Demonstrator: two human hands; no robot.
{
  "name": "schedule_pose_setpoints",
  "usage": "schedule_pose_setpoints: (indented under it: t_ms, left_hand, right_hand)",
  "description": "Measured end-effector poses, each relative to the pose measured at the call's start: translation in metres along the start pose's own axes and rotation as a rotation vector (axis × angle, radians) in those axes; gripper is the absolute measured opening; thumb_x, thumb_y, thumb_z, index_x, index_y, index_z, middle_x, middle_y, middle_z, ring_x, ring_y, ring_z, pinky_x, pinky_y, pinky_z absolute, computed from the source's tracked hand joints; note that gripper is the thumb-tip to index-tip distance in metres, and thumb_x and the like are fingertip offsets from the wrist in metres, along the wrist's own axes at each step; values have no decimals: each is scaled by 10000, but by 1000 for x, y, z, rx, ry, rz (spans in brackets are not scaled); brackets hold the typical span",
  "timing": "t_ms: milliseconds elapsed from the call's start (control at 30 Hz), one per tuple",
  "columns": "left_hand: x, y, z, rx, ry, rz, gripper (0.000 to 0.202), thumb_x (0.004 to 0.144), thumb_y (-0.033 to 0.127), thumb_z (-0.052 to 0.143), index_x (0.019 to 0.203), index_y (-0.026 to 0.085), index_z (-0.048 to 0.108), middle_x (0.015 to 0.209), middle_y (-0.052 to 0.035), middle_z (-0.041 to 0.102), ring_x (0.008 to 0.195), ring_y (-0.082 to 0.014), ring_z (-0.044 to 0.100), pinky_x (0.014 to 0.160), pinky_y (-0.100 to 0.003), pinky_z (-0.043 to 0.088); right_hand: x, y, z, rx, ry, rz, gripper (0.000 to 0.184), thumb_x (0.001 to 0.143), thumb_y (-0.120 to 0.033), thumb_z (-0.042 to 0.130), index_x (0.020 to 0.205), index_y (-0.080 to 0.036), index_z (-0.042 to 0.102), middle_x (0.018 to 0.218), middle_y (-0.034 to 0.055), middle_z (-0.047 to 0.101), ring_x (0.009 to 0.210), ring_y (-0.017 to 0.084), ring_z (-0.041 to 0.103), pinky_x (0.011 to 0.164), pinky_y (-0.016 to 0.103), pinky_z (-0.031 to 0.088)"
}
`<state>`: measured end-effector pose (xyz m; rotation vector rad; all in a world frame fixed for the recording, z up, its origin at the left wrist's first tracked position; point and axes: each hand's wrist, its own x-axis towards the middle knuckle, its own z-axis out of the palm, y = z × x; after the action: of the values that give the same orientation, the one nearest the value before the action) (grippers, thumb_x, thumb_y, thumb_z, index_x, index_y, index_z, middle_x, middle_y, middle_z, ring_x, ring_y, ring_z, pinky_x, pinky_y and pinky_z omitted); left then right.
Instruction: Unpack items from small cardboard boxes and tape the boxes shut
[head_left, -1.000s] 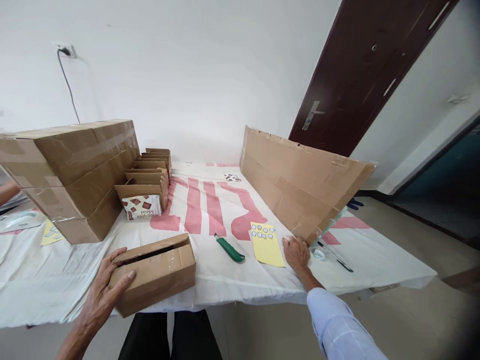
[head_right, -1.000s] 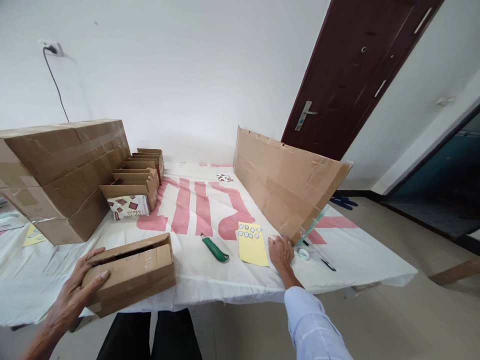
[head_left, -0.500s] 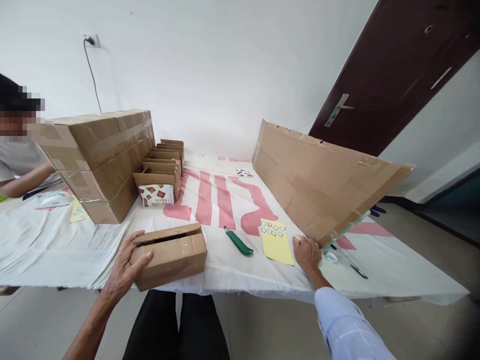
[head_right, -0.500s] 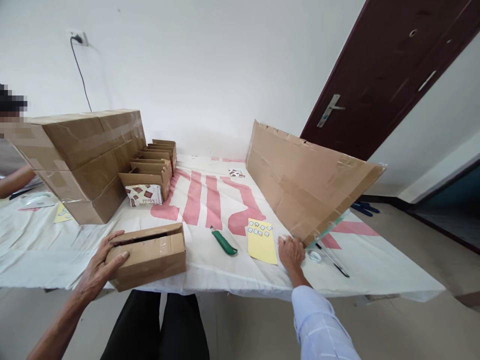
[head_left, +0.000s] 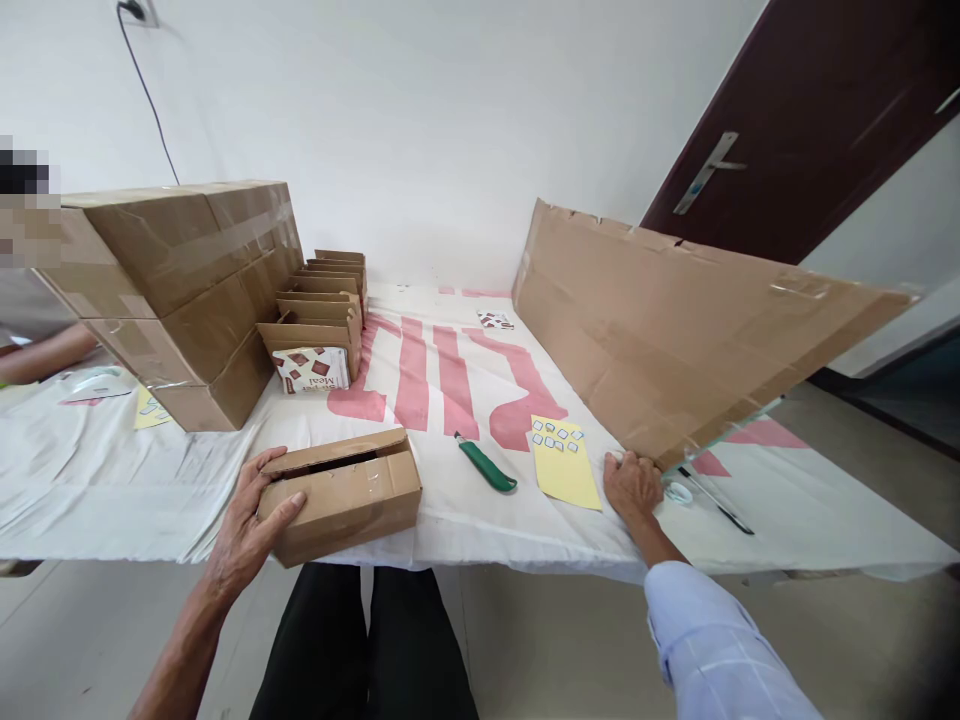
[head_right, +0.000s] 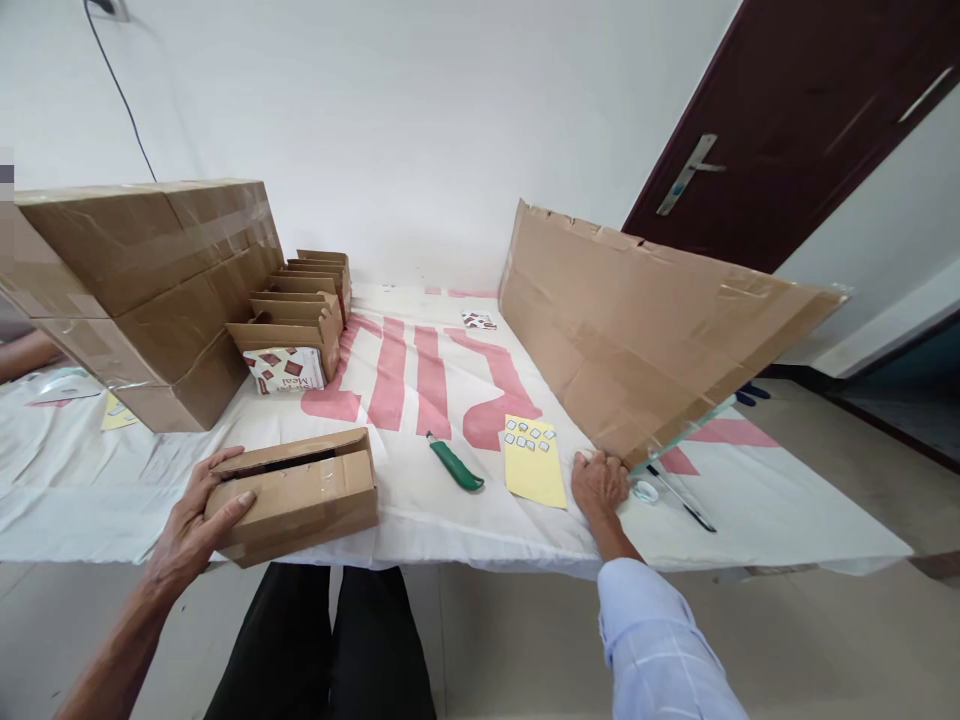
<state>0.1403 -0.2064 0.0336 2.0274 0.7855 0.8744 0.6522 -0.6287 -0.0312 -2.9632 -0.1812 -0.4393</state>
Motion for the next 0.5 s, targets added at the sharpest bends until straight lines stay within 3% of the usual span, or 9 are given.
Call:
schedule_pose_setpoints:
  t_ms: [167,300,433,500]
  left_hand:
    - [1,8,-1,-18,-24,12,599,899,735,696,1227,236,744,1622,-109,537,1562,-401,492,1371,-521,376]
    - [5,14,-5,-43,-72,38,598,929,710,674,1263,217,728,1636,-127,513,1579,-387,472,1367,-500,376]
    - [8,15,-11,-67,-126,65,608,936,685,695,1302,200,714,1641,-149,498,1592,-380,463,1342,-492,409]
    - [9,15,-15,-78,-156,67,601,926,675,722,1318,219,712,1648,-138,495,1609,-379,447,1321,-491,440]
  right_hand:
    - [-3,-13,-12,90,-59,64,566,1073,-393,416,1314,37,694,1371,389,635,1324,498,574,1074,612,457]
    - [-14,-25,-39,209,-135,159,598,1077,-416,486,1423,55,613,1472,426,577,1424,507,542,1148,596,432]
    - [-31,-40,-76,349,-39,184,592,1067,-355,472,1495,45,559,1533,458,504,1508,538,478,1178,652,417]
    - [-41,-58,-92,428,1,97,595,1049,-346,465,1502,28,562,1557,439,496,1525,536,461,1208,676,398]
